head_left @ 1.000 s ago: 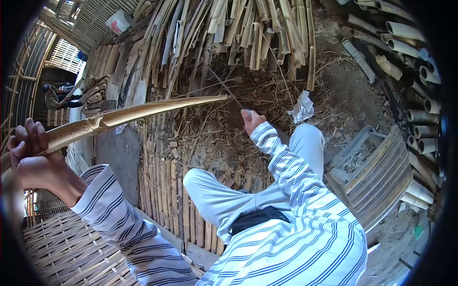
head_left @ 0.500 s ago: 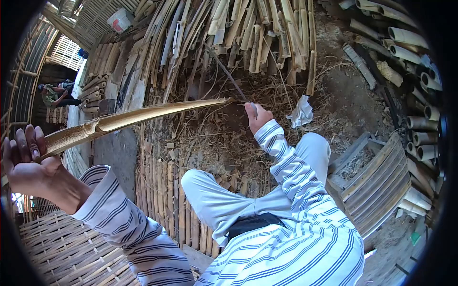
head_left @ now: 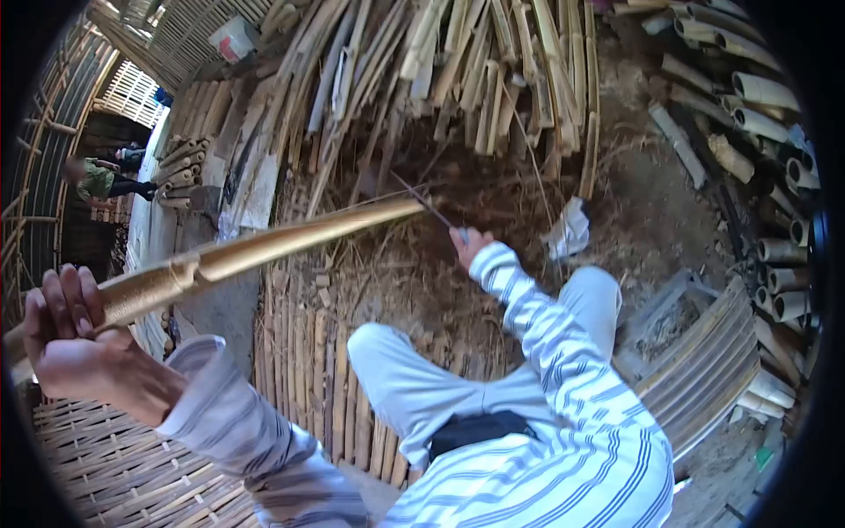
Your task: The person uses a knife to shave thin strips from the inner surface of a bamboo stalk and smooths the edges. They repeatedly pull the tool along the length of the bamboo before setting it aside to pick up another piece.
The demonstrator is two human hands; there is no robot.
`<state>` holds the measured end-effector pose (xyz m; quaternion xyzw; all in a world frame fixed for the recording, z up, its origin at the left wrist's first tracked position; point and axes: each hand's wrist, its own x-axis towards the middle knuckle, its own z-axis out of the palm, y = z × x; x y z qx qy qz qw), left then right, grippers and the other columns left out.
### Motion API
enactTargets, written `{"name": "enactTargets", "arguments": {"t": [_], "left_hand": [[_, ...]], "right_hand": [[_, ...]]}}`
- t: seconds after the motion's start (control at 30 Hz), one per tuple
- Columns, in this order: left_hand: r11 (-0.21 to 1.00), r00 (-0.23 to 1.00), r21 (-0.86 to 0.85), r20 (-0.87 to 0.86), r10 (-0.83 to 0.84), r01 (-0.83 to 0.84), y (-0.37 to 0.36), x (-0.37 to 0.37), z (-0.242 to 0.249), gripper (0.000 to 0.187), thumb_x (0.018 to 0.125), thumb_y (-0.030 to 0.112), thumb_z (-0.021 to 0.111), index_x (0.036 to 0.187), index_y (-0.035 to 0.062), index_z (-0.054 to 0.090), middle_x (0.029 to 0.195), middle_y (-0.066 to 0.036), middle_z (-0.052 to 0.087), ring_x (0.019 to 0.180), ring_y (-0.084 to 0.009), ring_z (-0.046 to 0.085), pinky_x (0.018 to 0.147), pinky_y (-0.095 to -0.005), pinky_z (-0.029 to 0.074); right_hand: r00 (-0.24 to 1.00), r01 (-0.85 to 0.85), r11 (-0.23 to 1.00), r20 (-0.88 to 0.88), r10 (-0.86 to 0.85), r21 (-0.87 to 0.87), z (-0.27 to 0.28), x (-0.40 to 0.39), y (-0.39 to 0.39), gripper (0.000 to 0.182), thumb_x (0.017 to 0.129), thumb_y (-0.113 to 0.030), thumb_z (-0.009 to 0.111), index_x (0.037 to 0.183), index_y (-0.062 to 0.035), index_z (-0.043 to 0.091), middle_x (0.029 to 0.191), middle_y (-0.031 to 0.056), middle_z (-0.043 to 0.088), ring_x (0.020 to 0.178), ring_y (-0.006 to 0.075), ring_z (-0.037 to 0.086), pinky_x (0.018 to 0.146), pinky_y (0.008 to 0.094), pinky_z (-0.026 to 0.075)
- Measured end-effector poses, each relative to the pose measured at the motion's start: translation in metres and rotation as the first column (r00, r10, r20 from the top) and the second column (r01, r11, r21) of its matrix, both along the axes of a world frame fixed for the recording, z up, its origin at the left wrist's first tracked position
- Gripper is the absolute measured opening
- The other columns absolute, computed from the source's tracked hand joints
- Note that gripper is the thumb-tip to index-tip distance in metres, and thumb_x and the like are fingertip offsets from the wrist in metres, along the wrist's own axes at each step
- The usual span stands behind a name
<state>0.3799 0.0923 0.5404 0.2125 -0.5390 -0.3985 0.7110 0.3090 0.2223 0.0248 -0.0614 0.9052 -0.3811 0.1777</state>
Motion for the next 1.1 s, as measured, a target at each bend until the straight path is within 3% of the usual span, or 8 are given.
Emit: {"name": "enactTargets", "arguments": {"t": [0.1,0.17,0.33,0.73,0.77,0.87,1.0,1.1], "left_hand": [[0.617,0.608,-0.112,0.373,-0.701,0.779,-0.122,0.07,0.028,0.029,0.087,0.013,0.04,0.094,-0.0132,0.048,0.092,-0.026,0.057,0.074,-0.0315,0.062,0.07,-0.0368,0.056],[0.992,0.986,-0.121,0.155,0.055,-0.036,-0.015,0.012,0.004,0.04,0.09,0.016,0.03,0.106,-0.0182,0.043,0.111,-0.032,0.055,0.093,-0.0401,0.063,0.084,-0.0442,0.057],[0.98,0.944,-0.171,0.327,-0.039,0.1,-0.064,0.036,0.009,0.043,0.091,0.018,0.027,0.108,-0.0194,0.041,0.111,-0.033,0.054,0.092,-0.0429,0.062,0.083,-0.0492,0.056],[0.978,0.973,-0.017,0.102,-0.205,0.208,-0.011,-0.002,-0.003,0.024,0.085,0.013,0.042,0.064,0.01,0.032,0.06,-0.006,0.032,0.044,-0.0177,0.031,0.046,-0.0247,0.045],[0.782,0.754,-0.001,0.267,-0.6,0.623,-0.077,0.034,0.006,0.023,0.084,0.013,0.044,0.064,0.0094,0.033,0.059,-0.007,0.036,0.044,-0.0164,0.036,0.044,-0.0248,0.04],[0.998,0.998,-0.031,-0.004,0.055,-0.056,0.029,-0.022,-0.013,0.019,0.084,0.013,0.045,0.067,0.0055,0.039,0.061,-0.011,0.044,0.046,-0.0173,0.046,0.044,-0.0259,0.041],[0.924,0.892,-0.099,0.314,-0.324,0.371,-0.11,0.026,0.025,0.04,0.089,0.017,0.03,0.111,-0.0139,0.043,0.107,-0.03,0.055,0.085,-0.0359,0.064,0.083,-0.0445,0.057],[0.992,0.97,-0.077,0.232,-0.075,0.095,-0.044,0.008,0.001,0.04,0.088,0.017,0.032,0.11,-0.0131,0.046,0.111,-0.031,0.054,0.088,-0.0362,0.063,0.082,-0.0445,0.056]], "right_hand": [[1.0,0.022,0.993,0.005,-0.021,-0.114,0.076,-0.008,0.007,0.047,0.09,-0.054,0.045,0.097,-0.0093,0.058,0.079,0.0261,0.061,0.081,0.0458,0.059,0.07,0.0529,0.048],[0.997,0.033,0.966,-0.057,-0.049,-0.256,0.085,0.002,0.006,0.041,0.091,-0.05,0.048,0.098,-0.0099,0.057,0.073,0.0244,0.061,0.081,0.0458,0.059,0.067,0.0533,0.047],[0.977,0.011,0.996,0.213,0.009,-0.093,-0.026,-0.002,0.004,0.059,0.087,-0.062,0.04,0.107,-0.0103,0.059,0.107,0.0268,0.059,0.096,0.0442,0.059,0.081,0.0526,0.047],[0.997,0.026,1.0,-0.066,-0.026,0.008,-0.056,-0.01,-0.011,0.048,0.091,-0.052,0.043,0.101,-0.0069,0.059,0.078,0.0207,0.064,0.068,0.0433,0.06,0.066,0.0481,0.051],[0.998,-0.029,0.982,-0.053,0.04,0.188,-0.036,-0.013,-0.012,0.052,0.091,-0.054,0.042,0.101,-0.0058,0.059,0.079,0.0222,0.064,0.071,0.0455,0.06,0.065,0.0505,0.051],[0.999,0.017,1.0,-0.043,-0.016,0.002,0.044,-0.016,0.002,0.053,0.091,-0.054,0.041,0.102,-0.0057,0.059,0.078,0.0239,0.064,0.077,0.0454,0.061,0.066,0.0523,0.051],[0.995,-0.064,0.98,-0.085,0.049,-0.19,0.085,-0.003,0.01,0.051,0.091,-0.054,0.041,0.104,-0.0075,0.057,0.071,0.0225,0.063,0.076,0.0446,0.062,0.066,0.0519,0.052],[0.961,-0.111,0.993,0.261,0.094,0.051,0.018,-0.015,-0.001,0.06,0.09,-0.059,0.037,0.116,-0.0079,0.055,0.107,0.0267,0.058,0.102,0.0415,0.057,0.088,0.0513,0.045]]}}
